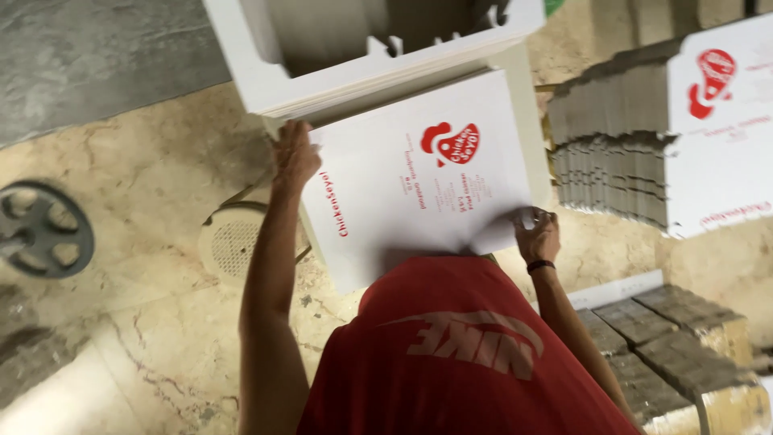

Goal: Removing the perforated excess strips from flat cardboard box templates and stacking them.

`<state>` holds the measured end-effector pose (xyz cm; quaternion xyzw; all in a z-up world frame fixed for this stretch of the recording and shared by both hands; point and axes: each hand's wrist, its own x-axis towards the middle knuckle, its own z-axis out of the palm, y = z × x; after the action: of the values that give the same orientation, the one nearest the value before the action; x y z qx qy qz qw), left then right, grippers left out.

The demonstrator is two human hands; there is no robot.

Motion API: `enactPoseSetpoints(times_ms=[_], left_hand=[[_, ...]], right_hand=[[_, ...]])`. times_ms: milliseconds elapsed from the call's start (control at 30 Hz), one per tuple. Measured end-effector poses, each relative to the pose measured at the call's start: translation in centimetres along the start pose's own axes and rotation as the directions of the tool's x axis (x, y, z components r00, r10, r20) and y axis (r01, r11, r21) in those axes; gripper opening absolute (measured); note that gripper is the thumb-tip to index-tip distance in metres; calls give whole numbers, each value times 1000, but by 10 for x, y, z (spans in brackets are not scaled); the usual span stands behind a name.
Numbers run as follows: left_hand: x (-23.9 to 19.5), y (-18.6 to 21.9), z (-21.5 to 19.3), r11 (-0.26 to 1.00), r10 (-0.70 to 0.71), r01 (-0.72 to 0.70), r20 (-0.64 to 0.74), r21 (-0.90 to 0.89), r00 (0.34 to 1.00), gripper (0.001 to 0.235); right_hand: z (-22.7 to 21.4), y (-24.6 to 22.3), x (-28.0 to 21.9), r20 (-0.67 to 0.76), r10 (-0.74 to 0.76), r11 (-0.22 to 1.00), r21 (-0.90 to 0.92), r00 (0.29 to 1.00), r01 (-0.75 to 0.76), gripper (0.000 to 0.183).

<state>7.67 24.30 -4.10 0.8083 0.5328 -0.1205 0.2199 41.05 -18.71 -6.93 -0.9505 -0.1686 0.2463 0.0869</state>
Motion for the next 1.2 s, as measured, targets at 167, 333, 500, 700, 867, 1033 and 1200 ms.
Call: enactPoseSetpoints(times_ms=[167, 333, 500, 700, 867, 1033, 1200], left_hand=[[-3, -14, 28, 981, 195, -183, -263, 69, 945, 30], [-17, -10, 19, 969, 244, -226, -311, 96, 918, 28], [42, 40, 57, 959, 251, -257, -63, -122, 966, 37], [93, 212, 95, 814, 538, -570, -220, -114, 813, 34], [98, 283, 108, 668, 556, -593, -227, -450, 799, 34], [50, 275, 31, 423, 557, -383, -98, -821, 825, 30], [38, 256, 52, 828, 517, -526, -99, -194, 850, 53]], right_hand=[[-2, 2, 2, -44, -36, 999, -42, 998, 34, 48], [2, 6, 6, -38, -60, 998, -25, 997, 59, 48], [4, 14, 11, -27, -99, 992, -87, 995, 96, 52], [-3, 16, 11, -108, -204, 979, 0, 973, 205, 48], [-22, 9, -3, -334, -192, 943, 196, 923, 267, 64], [-53, 15, -18, 157, -163, 878, 473, 974, 71, 59], [-79, -30, -19, 662, -36, 812, 456, 749, -364, 58]])
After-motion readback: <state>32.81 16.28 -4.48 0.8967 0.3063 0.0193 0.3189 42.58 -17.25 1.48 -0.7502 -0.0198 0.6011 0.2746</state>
